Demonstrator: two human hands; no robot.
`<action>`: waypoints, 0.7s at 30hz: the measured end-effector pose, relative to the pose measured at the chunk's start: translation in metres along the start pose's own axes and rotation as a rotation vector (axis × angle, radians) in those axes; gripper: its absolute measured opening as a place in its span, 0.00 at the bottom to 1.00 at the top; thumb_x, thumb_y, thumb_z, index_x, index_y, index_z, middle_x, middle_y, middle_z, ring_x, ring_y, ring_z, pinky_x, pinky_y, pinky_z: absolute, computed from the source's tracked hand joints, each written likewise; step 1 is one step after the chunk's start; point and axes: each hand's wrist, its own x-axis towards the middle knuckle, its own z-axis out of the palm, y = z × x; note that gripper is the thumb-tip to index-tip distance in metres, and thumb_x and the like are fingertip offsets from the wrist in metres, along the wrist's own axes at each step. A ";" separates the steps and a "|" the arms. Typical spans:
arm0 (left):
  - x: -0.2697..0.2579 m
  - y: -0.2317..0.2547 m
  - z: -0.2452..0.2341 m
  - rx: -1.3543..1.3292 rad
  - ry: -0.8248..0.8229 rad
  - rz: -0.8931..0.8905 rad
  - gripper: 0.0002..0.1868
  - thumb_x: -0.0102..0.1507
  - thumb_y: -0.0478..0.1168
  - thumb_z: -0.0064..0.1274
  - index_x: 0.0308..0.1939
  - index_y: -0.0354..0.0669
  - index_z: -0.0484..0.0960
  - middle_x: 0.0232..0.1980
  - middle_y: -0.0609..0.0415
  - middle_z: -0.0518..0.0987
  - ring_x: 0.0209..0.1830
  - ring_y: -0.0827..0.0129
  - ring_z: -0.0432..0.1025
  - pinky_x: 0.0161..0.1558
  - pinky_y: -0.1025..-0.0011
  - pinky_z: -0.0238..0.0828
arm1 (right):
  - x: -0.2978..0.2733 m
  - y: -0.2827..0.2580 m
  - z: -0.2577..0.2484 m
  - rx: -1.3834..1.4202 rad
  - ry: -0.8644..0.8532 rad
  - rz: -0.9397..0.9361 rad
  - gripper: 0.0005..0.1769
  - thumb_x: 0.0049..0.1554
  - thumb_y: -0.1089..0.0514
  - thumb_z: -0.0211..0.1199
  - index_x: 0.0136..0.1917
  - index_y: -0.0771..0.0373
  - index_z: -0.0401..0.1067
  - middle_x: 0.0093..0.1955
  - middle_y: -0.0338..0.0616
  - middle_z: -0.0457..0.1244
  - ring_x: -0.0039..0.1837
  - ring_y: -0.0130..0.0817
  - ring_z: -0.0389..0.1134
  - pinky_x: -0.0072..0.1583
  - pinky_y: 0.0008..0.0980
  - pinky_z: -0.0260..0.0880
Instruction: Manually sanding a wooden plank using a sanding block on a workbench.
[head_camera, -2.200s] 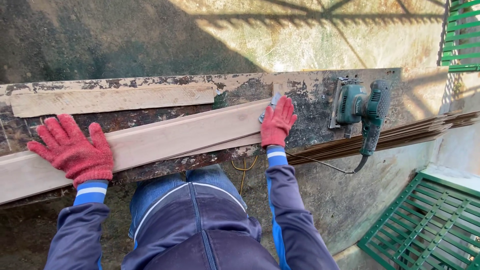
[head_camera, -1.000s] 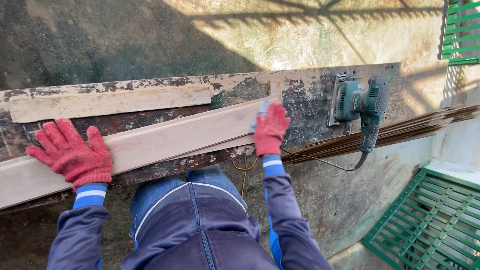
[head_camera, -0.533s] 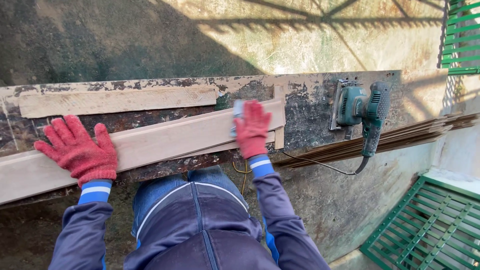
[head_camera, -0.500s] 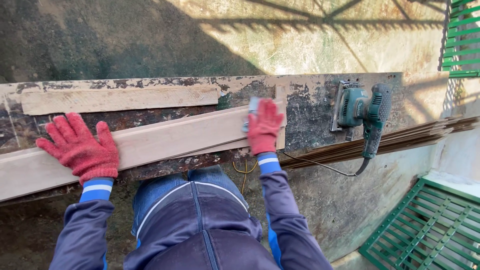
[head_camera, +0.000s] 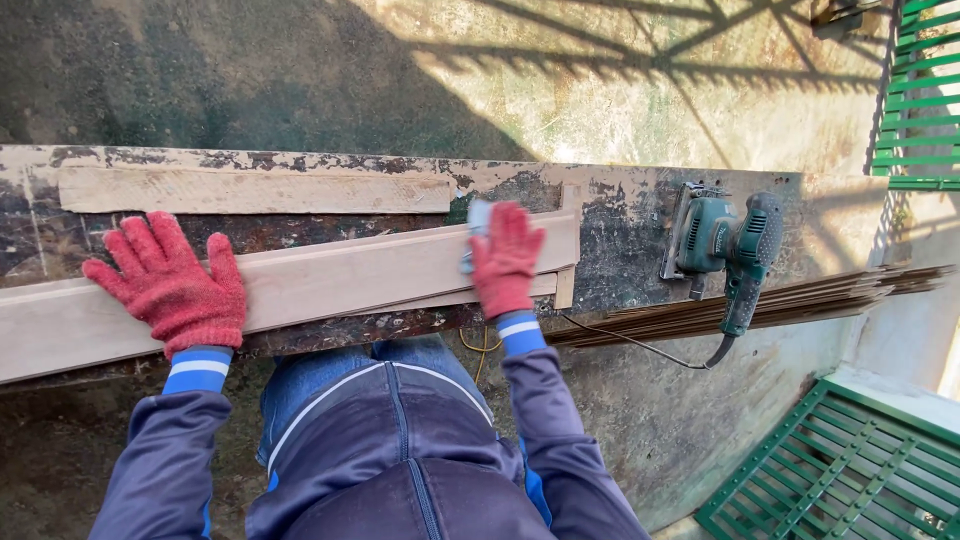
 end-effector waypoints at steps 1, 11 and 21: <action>-0.003 0.003 0.003 0.000 -0.002 -0.005 0.40 0.79 0.47 0.46 0.81 0.07 0.63 0.81 0.10 0.53 0.79 0.16 0.43 0.69 0.25 0.20 | 0.008 0.029 -0.003 -0.001 -0.003 -0.004 0.40 0.72 0.38 0.29 0.85 0.59 0.23 0.87 0.45 0.15 0.87 0.42 0.14 0.80 0.49 0.04; -0.006 0.002 0.005 0.015 -0.027 -0.022 0.41 0.79 0.50 0.43 0.81 0.09 0.63 0.82 0.12 0.53 0.79 0.17 0.43 0.69 0.25 0.20 | -0.032 -0.081 -0.030 0.257 0.042 -0.068 0.42 0.69 0.41 0.42 0.85 0.59 0.31 0.88 0.48 0.22 0.88 0.44 0.20 0.83 0.51 0.12; 0.001 -0.002 0.006 0.041 -0.033 -0.042 0.41 0.79 0.51 0.42 0.82 0.11 0.63 0.82 0.13 0.54 0.81 0.20 0.43 0.71 0.28 0.18 | -0.034 0.056 0.008 0.239 -0.162 0.424 0.37 0.69 0.40 0.36 0.85 0.54 0.38 0.88 0.43 0.31 0.87 0.45 0.27 0.80 0.56 0.13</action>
